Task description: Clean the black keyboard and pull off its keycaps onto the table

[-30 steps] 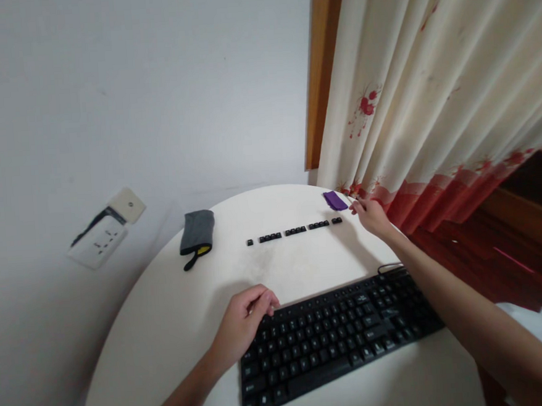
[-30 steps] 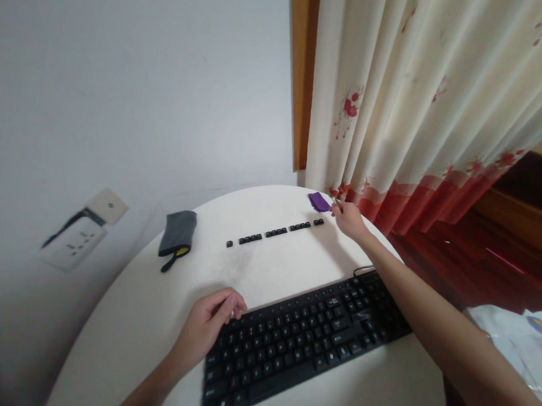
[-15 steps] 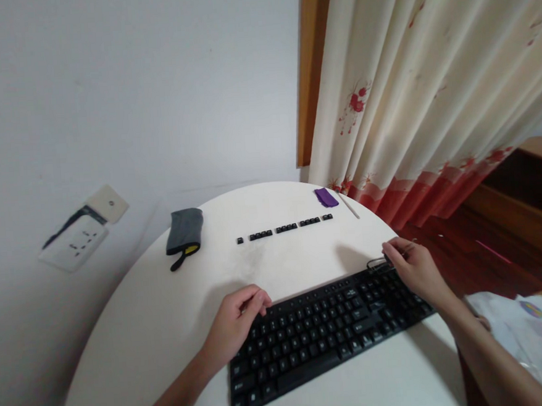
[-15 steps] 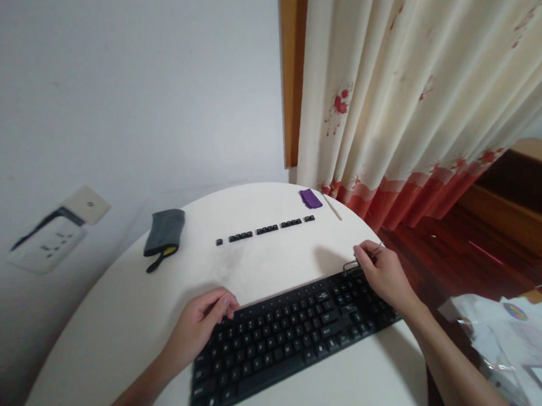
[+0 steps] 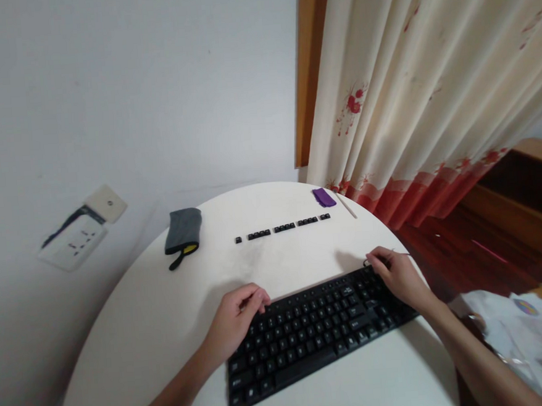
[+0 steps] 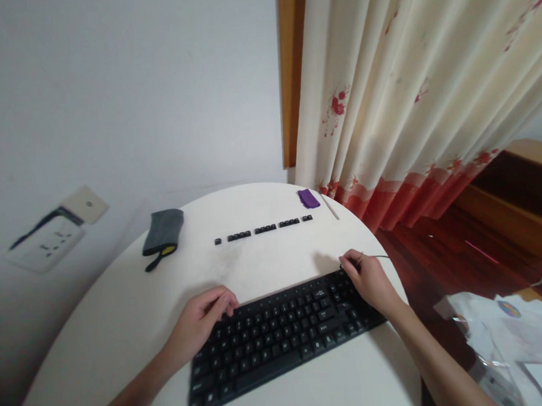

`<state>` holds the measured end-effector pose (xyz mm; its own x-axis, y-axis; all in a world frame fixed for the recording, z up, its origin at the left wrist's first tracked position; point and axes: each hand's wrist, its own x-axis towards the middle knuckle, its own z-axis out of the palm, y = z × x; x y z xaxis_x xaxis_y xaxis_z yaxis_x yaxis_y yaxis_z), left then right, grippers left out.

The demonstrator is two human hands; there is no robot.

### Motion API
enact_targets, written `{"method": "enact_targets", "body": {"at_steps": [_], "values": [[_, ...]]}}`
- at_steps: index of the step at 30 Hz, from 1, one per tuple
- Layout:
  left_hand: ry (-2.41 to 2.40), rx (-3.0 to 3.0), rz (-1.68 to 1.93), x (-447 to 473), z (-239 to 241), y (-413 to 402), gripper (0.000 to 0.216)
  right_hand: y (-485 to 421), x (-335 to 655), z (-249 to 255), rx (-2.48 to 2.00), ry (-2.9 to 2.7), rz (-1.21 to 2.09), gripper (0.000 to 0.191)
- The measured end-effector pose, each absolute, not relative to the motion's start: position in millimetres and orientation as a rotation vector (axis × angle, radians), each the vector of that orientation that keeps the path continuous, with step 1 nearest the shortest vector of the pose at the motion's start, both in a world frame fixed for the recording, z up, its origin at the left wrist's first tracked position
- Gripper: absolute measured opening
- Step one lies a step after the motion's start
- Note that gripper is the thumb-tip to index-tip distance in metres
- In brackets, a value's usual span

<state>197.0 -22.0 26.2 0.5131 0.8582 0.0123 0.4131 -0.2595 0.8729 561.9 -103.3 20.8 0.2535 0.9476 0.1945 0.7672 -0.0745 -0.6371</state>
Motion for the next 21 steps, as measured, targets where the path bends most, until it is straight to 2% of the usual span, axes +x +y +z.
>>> {"method": "enact_targets", "body": {"at_steps": [5, 13, 21], "values": [[1.034, 1.884, 0.642, 195.9, 26.5, -23.0, 0.034, -105.3, 552.2, 24.7, -1.941, -1.666, 0.297, 0.029], [1.018, 1.900, 0.668, 196.7, 29.5, -23.4, 0.034, -97.6, 581.9, 8.4, -1.776, -1.225, 0.621, 0.043], [0.989, 1.772, 0.751, 194.6, 28.6, -26.7, 0.026, -97.1, 524.6, 43.4, -1.593, -1.144, 0.685, 0.037]]}}
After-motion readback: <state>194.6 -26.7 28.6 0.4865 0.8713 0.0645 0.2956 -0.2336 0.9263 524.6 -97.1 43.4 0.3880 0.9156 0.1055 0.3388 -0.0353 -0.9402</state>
